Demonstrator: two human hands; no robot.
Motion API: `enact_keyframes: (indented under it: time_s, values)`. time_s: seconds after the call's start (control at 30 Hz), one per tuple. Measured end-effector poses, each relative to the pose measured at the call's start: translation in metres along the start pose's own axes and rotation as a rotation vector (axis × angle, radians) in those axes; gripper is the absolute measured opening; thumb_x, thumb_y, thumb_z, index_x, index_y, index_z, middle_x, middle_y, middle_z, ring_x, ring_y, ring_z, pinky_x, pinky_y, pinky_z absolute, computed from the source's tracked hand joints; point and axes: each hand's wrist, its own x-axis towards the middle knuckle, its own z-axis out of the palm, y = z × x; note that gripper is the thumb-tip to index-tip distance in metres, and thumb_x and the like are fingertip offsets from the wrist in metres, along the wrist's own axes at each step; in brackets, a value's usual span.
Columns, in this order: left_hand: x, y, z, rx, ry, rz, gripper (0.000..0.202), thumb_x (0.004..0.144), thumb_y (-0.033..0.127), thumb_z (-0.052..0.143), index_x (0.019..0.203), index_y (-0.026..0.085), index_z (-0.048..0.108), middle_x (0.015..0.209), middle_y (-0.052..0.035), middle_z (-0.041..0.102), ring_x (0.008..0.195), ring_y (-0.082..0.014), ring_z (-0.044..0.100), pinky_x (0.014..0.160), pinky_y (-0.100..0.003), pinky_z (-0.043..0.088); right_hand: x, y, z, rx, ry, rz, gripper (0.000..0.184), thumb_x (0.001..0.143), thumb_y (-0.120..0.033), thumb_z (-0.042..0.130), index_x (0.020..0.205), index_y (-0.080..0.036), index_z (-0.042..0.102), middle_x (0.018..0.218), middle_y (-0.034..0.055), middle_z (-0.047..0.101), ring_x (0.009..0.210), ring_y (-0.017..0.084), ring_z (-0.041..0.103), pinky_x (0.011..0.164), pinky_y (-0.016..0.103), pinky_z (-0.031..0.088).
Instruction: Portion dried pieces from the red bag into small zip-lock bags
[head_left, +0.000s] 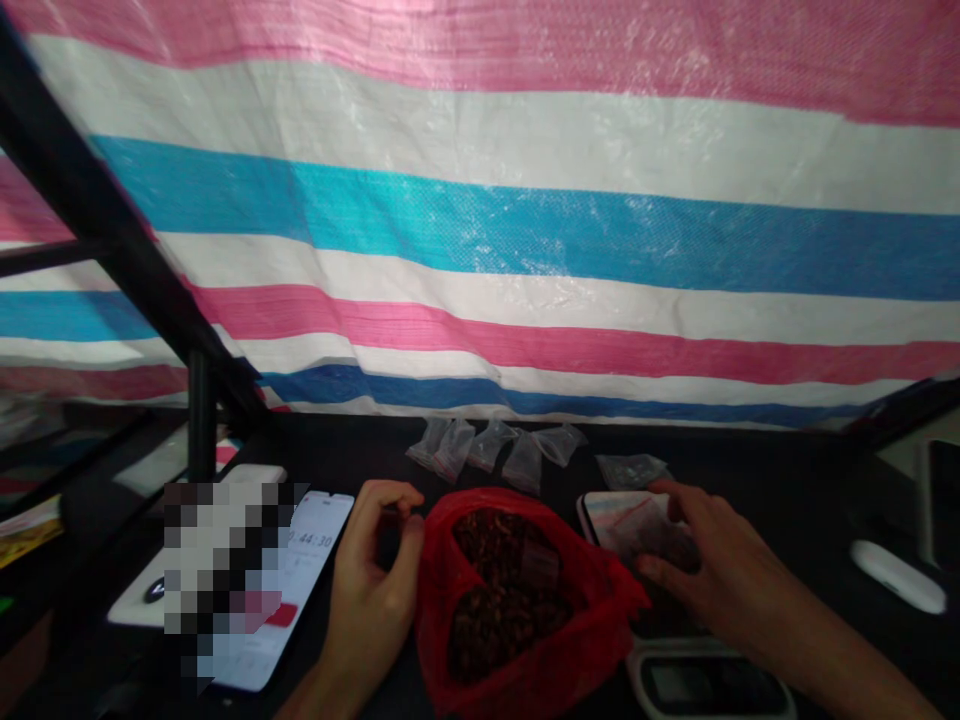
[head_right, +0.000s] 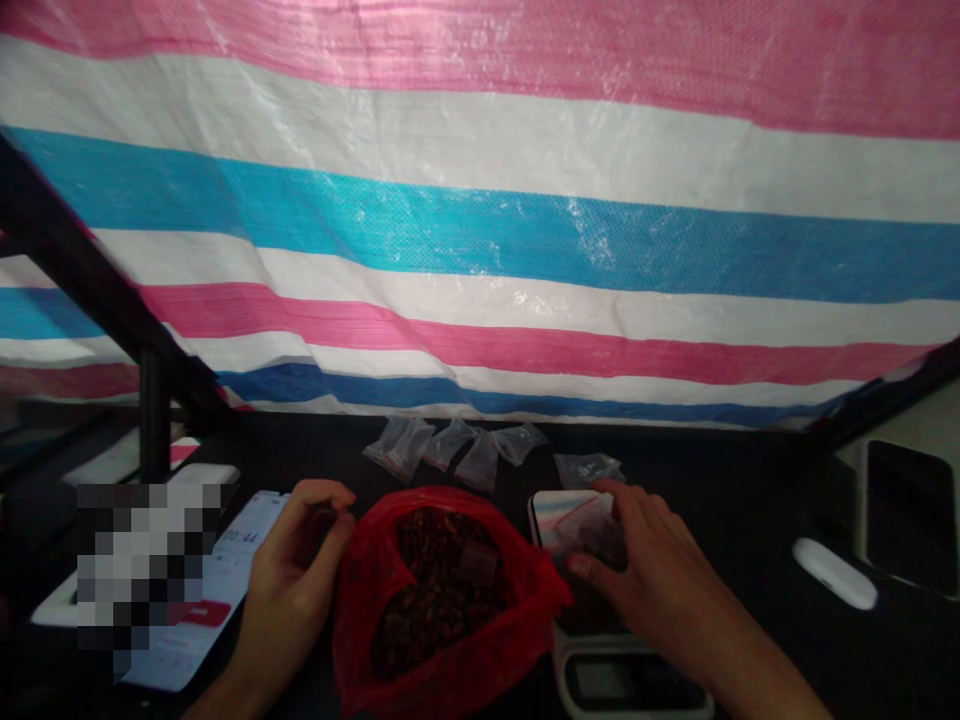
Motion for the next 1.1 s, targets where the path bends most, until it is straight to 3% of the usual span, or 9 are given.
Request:
enact_keyframes:
  time_s: [0.13, 0.27, 0.43, 0.57, 0.7, 0.8, 0.9, 1.03, 1.1]
  values:
    - [0.002, -0.001, 0.0, -0.004, 0.02, 0.025, 0.009, 0.095, 0.017, 0.053, 0.091, 0.023, 0.058, 0.088, 0.0007, 0.057, 0.082, -0.0168, 0.059, 0.073, -0.028, 0.047, 0.001, 0.0, 0.004, 0.042, 0.005, -0.021, 0.051, 0.083, -0.042, 0.071, 0.128, -0.02, 0.06, 0.104, 0.0113, 0.07, 0.095, 0.032, 0.069, 0.084, 0.045, 0.055]
    - [0.002, 0.004, 0.0, -0.058, 0.011, 0.151, 0.014, 0.095, 0.013, 0.053, 0.09, 0.024, 0.059, 0.086, 0.0013, 0.057, 0.081, -0.0154, 0.059, 0.071, -0.024, 0.048, 0.007, -0.009, 0.002, 0.167, 0.042, -0.036, 0.039, 0.09, -0.042, 0.063, 0.124, -0.022, 0.059, 0.106, 0.0105, 0.071, 0.092, 0.028, 0.071, 0.081, 0.04, 0.057]
    - [-0.004, 0.014, -0.004, -0.14, -0.13, 0.228, 0.016, 0.096, 0.015, 0.055, 0.097, 0.028, 0.066, 0.094, 0.0009, 0.064, 0.091, -0.0148, 0.063, 0.08, -0.021, 0.052, 0.008, -0.063, -0.008, 0.347, 0.211, -0.137, 0.029, 0.095, -0.039, 0.059, 0.122, -0.028, 0.055, 0.104, 0.0044, 0.07, 0.09, 0.022, 0.072, 0.078, 0.032, 0.059]
    - [-0.01, 0.016, -0.002, -0.293, -0.305, 0.103, 0.029, 0.091, 0.033, 0.069, 0.12, 0.032, 0.067, 0.117, -0.0014, 0.069, 0.112, -0.0207, 0.066, 0.098, -0.028, 0.052, 0.009, -0.126, 0.002, 0.485, 0.163, -0.281, 0.034, 0.091, -0.024, 0.063, 0.122, -0.032, 0.052, 0.105, 0.0006, 0.068, 0.088, 0.018, 0.07, 0.076, 0.027, 0.059]
    - [-0.011, 0.012, 0.007, -0.468, -0.405, -0.144, 0.034, 0.092, 0.04, 0.07, 0.124, 0.032, 0.067, 0.116, -0.0011, 0.074, 0.108, -0.0206, 0.07, 0.095, -0.027, 0.055, 0.013, -0.164, 0.024, 0.584, 0.08, -0.341, 0.049, 0.085, -0.014, 0.062, 0.13, -0.031, 0.051, 0.121, 0.0044, 0.065, 0.108, 0.022, 0.067, 0.093, 0.037, 0.057]
    - [-0.008, 0.008, 0.009, -0.466, -0.356, -0.219, 0.026, 0.096, 0.042, 0.063, 0.117, 0.029, 0.072, 0.112, -0.0013, 0.076, 0.107, -0.0199, 0.07, 0.095, -0.026, 0.054, 0.012, -0.166, 0.035, 0.664, -0.002, -0.3, 0.056, 0.087, -0.016, 0.06, 0.139, -0.032, 0.046, 0.132, 0.0063, 0.062, 0.118, 0.023, 0.065, 0.098, 0.038, 0.056]
    - [-0.004, 0.007, 0.008, -0.443, -0.368, -0.183, 0.026, 0.099, 0.042, 0.058, 0.115, 0.028, 0.074, 0.111, -0.0024, 0.076, 0.105, -0.0196, 0.07, 0.093, -0.025, 0.054, 0.009, -0.16, 0.039, 0.774, -0.004, -0.193, 0.052, 0.089, -0.022, 0.06, 0.139, -0.031, 0.048, 0.129, 0.0053, 0.067, 0.113, 0.021, 0.069, 0.094, 0.034, 0.059]
    - [-0.004, 0.008, 0.008, -0.376, -0.365, -0.079, 0.027, 0.102, 0.038, 0.054, 0.106, 0.025, 0.078, 0.109, -0.0049, 0.076, 0.097, -0.0179, 0.07, 0.087, -0.024, 0.054, 0.011, -0.159, 0.036, 0.9, 0.048, -0.077, 0.018, 0.092, -0.032, 0.06, 0.109, -0.028, 0.064, 0.098, 0.0004, 0.076, 0.088, 0.017, 0.075, 0.079, 0.024, 0.061]
    - [-0.005, 0.008, 0.009, -0.36, -0.353, -0.074, 0.029, 0.102, 0.036, 0.053, 0.103, 0.024, 0.079, 0.106, -0.0054, 0.076, 0.093, -0.0173, 0.071, 0.083, -0.023, 0.055, 0.014, -0.162, 0.034, 0.955, 0.032, -0.022, 0.012, 0.091, -0.036, 0.062, 0.095, -0.026, 0.067, 0.085, -0.0011, 0.074, 0.077, 0.016, 0.073, 0.072, 0.022, 0.061]
